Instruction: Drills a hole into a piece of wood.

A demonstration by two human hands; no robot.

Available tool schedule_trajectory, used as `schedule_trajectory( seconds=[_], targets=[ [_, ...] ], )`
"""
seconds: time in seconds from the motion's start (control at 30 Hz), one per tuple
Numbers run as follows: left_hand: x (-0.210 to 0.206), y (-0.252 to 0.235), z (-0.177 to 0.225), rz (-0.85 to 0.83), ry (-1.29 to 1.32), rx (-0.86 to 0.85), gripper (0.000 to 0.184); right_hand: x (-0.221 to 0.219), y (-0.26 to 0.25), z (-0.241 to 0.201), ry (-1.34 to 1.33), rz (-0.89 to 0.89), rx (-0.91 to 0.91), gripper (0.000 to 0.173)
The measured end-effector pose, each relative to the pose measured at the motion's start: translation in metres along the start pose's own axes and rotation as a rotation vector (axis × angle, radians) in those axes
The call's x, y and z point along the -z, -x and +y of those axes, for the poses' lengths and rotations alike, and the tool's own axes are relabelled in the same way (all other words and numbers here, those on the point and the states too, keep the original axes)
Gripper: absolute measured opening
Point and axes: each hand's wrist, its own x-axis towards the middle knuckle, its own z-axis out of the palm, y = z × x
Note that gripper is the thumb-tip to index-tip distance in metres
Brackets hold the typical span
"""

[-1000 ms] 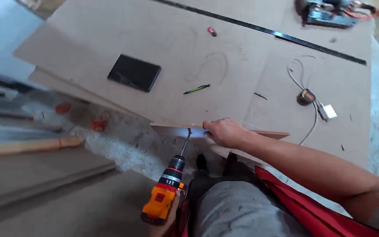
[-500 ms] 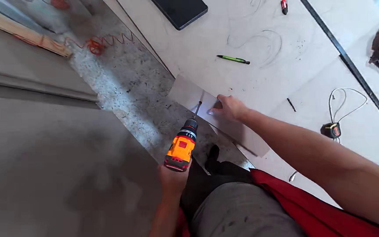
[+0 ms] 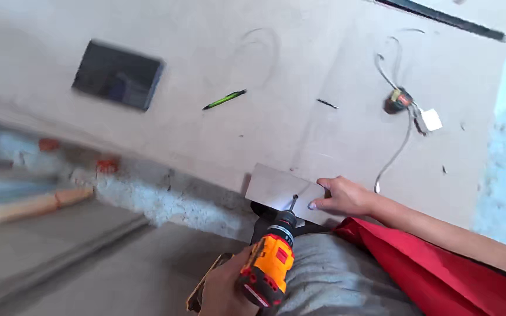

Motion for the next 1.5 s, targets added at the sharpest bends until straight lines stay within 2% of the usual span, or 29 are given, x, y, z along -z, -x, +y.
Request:
schedule_trajectory(
  seconds=[0.13, 0.23, 0.33, 0.47, 0.6, 0.77, 0.93, 1.03, 1.1, 1.17, 1.37, 1.5],
  targets=[
    [0.007, -0.059, 0.039, -0.408, -0.361, -0.198, 0.045, -0.058, 0.066, 0.042, -0.152, 0.163, -0.200, 0.053],
    [0.002, -0.081, 0.049, -0.585, -0.527, -0.354, 0.042, -0.117, 0.091, 0.042, -0.254, 0.219, -0.337, 0.054],
    [-0.010, -0.084, 0.045, -0.652, -0.603, -0.455, 0.038, -0.179, 0.098, 0.039, -0.436, 0.297, -0.425, 0.055],
    [-0.020, -0.077, 0.024, -0.570, -0.597, -0.617, 0.045, -0.223, 0.101, 0.036, -0.620, 0.421, -0.489, 0.055],
    [-0.031, -0.079, 0.020, -0.489, -0.731, -0.649, 0.046, -0.233, 0.086, 0.039, -0.634, 0.452, -0.480, 0.056],
    [-0.043, -0.083, 0.036, -0.535, -0.942, -0.509, 0.044, -0.230, 0.065, 0.038, -0.563, 0.449, -0.458, 0.059],
    [-0.027, -0.079, 0.033, -0.528, -0.882, -0.437, 0.045, -0.230, 0.066, 0.037, -0.550, 0.438, -0.452, 0.059],
    [-0.019, -0.072, 0.051, -0.542, -0.846, -0.393, 0.045, -0.230, 0.067, 0.038, -0.551, 0.428, -0.446, 0.058],
    [-0.014, -0.080, 0.018, -0.487, -0.852, -0.483, 0.045, -0.232, 0.066, 0.038, -0.536, 0.426, -0.443, 0.058],
    [-0.010, -0.088, -0.001, -0.503, -0.852, -0.517, 0.048, -0.232, 0.065, 0.037, -0.525, 0.430, -0.444, 0.058],
    [0.000, -0.091, -0.012, -0.519, -0.812, -0.575, 0.052, -0.231, 0.064, 0.034, -0.512, 0.411, -0.459, 0.059],
    [0.005, -0.089, -0.012, -0.550, -0.829, -0.544, 0.058, -0.232, 0.063, 0.034, -0.509, 0.411, -0.460, 0.059]
  ],
)
